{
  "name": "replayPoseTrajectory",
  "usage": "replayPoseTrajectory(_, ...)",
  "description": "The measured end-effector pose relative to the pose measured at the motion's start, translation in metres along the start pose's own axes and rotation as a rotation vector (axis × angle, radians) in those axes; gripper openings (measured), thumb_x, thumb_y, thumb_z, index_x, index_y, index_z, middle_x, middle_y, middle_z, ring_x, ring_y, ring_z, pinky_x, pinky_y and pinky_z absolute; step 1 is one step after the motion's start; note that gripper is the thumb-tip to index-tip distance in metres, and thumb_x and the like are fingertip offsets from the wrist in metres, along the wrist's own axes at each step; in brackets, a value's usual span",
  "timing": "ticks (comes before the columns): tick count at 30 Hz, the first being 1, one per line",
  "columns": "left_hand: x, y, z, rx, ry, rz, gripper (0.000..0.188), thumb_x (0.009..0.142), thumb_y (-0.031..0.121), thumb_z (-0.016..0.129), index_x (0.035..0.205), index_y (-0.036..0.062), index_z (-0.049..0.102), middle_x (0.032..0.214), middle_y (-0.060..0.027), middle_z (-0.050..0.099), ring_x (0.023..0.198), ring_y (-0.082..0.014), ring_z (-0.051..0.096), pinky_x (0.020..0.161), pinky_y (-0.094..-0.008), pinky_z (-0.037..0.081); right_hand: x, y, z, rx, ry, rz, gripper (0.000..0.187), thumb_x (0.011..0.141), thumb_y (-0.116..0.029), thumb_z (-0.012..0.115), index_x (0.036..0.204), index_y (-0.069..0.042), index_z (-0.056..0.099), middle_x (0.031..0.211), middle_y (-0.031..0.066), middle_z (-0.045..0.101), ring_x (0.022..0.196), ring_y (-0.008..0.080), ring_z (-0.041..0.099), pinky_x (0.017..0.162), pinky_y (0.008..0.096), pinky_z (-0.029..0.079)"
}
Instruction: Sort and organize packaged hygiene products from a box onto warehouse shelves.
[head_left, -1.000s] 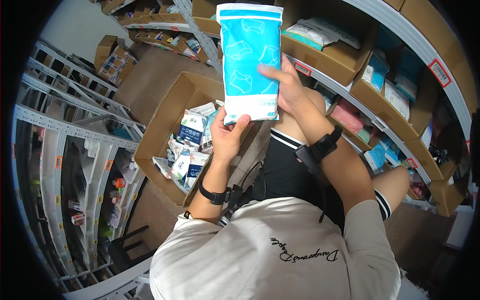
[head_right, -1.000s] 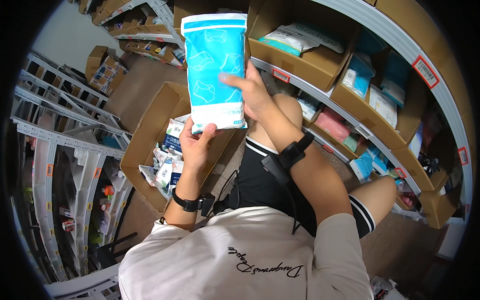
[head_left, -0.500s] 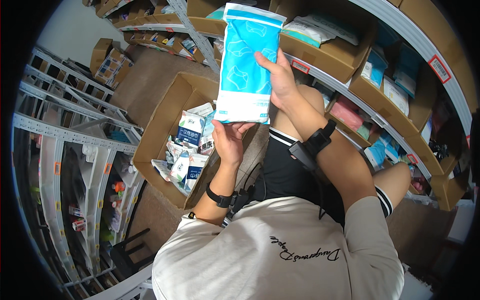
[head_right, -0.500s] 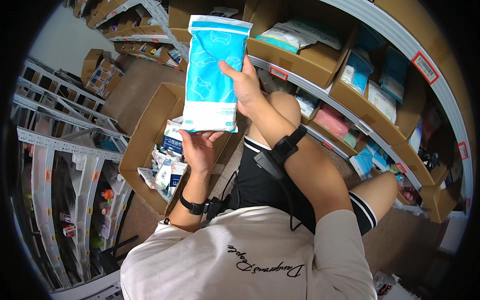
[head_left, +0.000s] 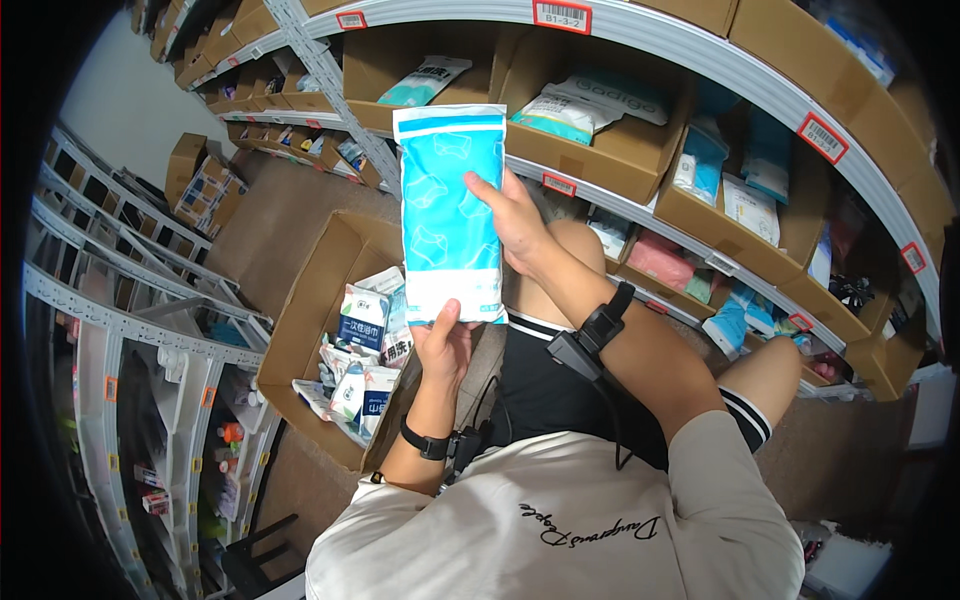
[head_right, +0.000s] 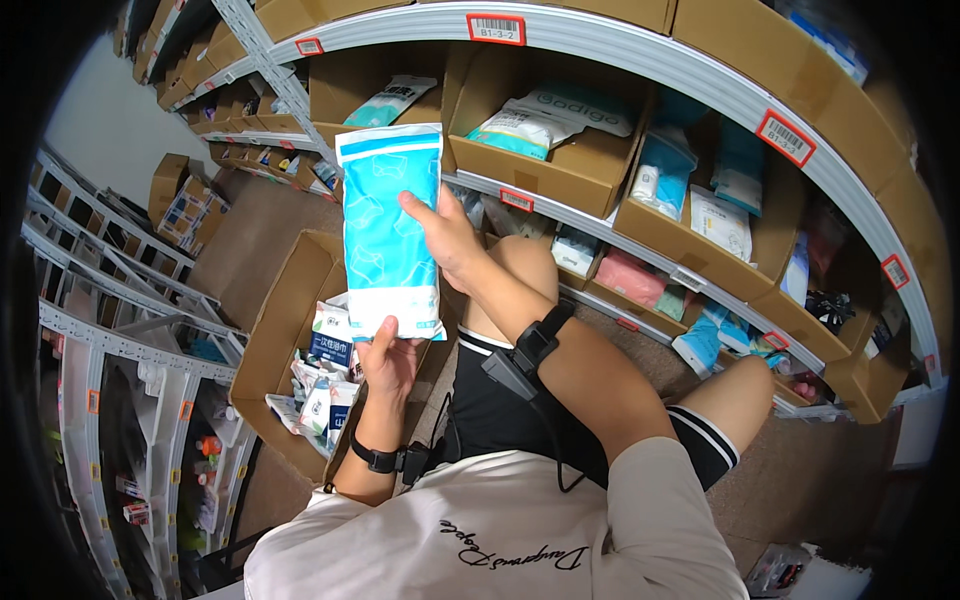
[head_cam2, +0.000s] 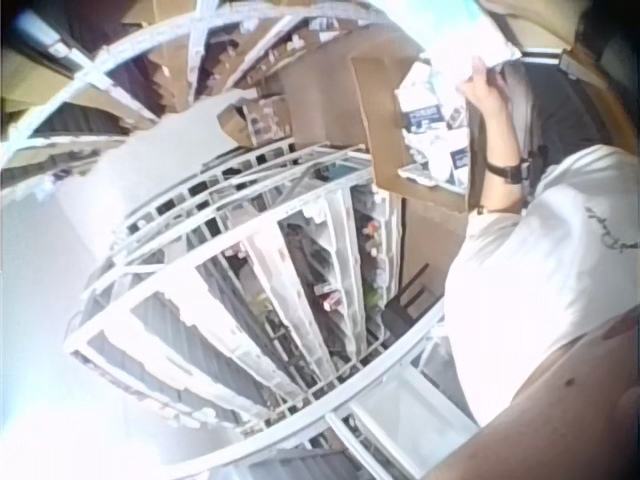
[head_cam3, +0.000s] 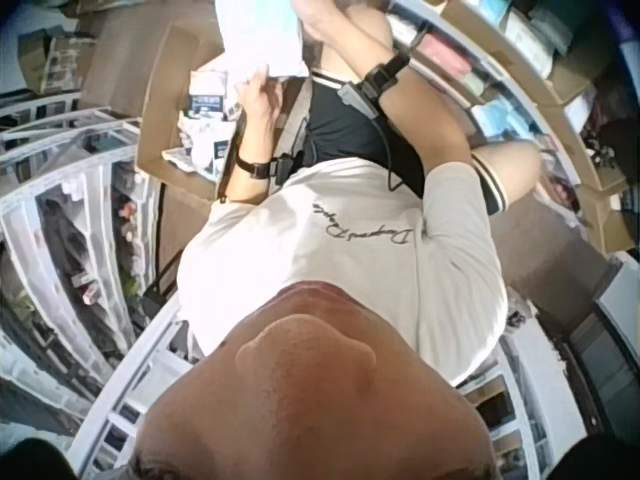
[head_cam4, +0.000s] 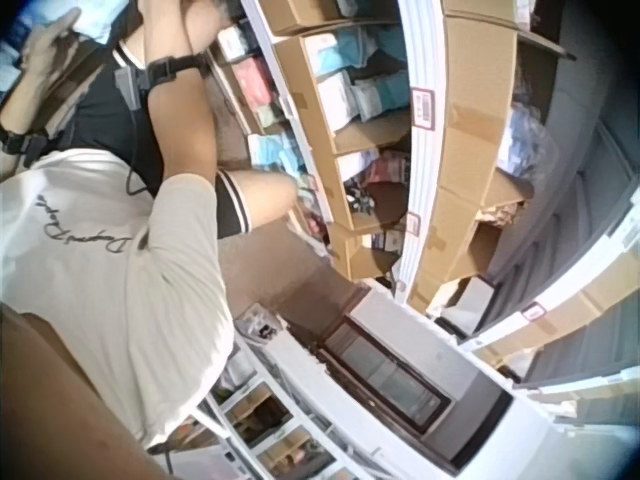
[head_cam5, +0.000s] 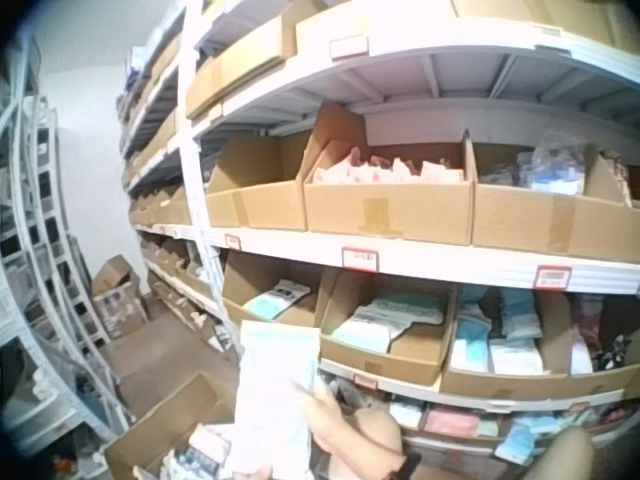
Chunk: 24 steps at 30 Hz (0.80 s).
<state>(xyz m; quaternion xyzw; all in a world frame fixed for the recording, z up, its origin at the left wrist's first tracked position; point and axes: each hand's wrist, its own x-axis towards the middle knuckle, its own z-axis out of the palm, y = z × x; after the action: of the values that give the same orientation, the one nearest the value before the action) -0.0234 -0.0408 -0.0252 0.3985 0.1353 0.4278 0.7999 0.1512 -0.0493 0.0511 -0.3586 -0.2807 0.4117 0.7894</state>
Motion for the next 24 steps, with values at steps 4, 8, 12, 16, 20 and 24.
replayPoseTrajectory(4, -0.001, -0.012, 0.008, -0.003, -0.11, -0.093, 0.052, 0.091, 0.01, 0.063, 0.137, -0.0009, 0.041, 0.121, -0.0166, 0.062, 0.102, -0.0269, 0.068, 0.077, -0.0395, 0.062, -0.008, -0.021, -0.015, -0.018, 0.042, -0.025, 0.041, 0.099, -0.024, 0.059, 0.135, -0.005, 0.049, 0.125, 0.0086, 0.061, 0.111, 0.0177, 0.06, 0.095, 0.0315, 0.049)
replayPoseTrajectory(8, -0.005, -0.02, 0.03, -0.048, -0.191, -0.201, 0.054, 0.09, 0.007, 0.065, 0.138, -0.0017, 0.041, 0.124, -0.0181, 0.061, 0.106, -0.0295, 0.067, 0.083, -0.0406, 0.061, -0.019, -0.038, -0.035, -0.047, 0.123, -0.064, 0.041, 0.1, -0.025, 0.059, 0.133, -0.004, 0.049, 0.124, 0.0092, 0.061, 0.109, 0.0174, 0.061, 0.093, 0.0308, 0.05)
replayPoseTrajectory(12, -0.006, -0.038, 0.049, -0.095, -0.285, -0.336, 0.051, 0.089, 0.004, 0.067, 0.135, -0.0018, 0.046, 0.124, -0.0173, 0.061, 0.111, -0.0298, 0.065, 0.09, -0.0426, 0.058, -0.037, -0.06, -0.062, -0.05, 0.147, -0.14, 0.042, 0.099, -0.025, 0.059, 0.133, -0.003, 0.048, 0.123, 0.0099, 0.061, 0.109, 0.0171, 0.061, 0.092, 0.0308, 0.051)
replayPoseTrajectory(16, -0.012, -0.048, 0.07, -0.064, -0.337, -0.398, 0.057, 0.09, 0.004, 0.066, 0.14, -0.0024, 0.04, 0.129, -0.0184, 0.057, 0.115, -0.0315, 0.063, 0.094, -0.0448, 0.057, -0.053, -0.075, -0.087, -0.095, 0.224, -0.215, 0.042, 0.099, -0.026, 0.059, 0.133, -0.003, 0.048, 0.122, 0.0099, 0.062, 0.107, 0.0174, 0.062, 0.09, 0.0309, 0.052)
replayPoseTrajectory(20, -0.001, -0.047, 0.083, -0.067, -0.56, -0.491, 0.062, 0.093, 0.013, 0.063, 0.144, -0.0026, 0.032, 0.136, -0.0203, 0.052, 0.121, -0.0338, 0.059, 0.099, -0.0497, 0.052, -0.074, -0.103, -0.106, -0.091, 0.285, -0.28, 0.04, 0.099, -0.03, 0.06, 0.127, -0.003, 0.051, 0.116, 0.0096, 0.063, 0.1, 0.0162, 0.064, 0.085, 0.0291, 0.053)
replayPoseTrajectory(24, 0.006, -0.049, 0.107, -0.157, -0.758, -0.56, 0.072, 0.094, 0.029, 0.058, 0.149, -0.0035, 0.024, 0.141, -0.0234, 0.046, 0.127, -0.0364, 0.053, 0.104, -0.0539, 0.047, -0.094, -0.122, -0.129, -0.092, 0.349, -0.33, 0.04, 0.099, -0.03, 0.06, 0.127, -0.003, 0.051, 0.115, 0.0095, 0.064, 0.099, 0.0157, 0.064, 0.081, 0.0283, 0.055)
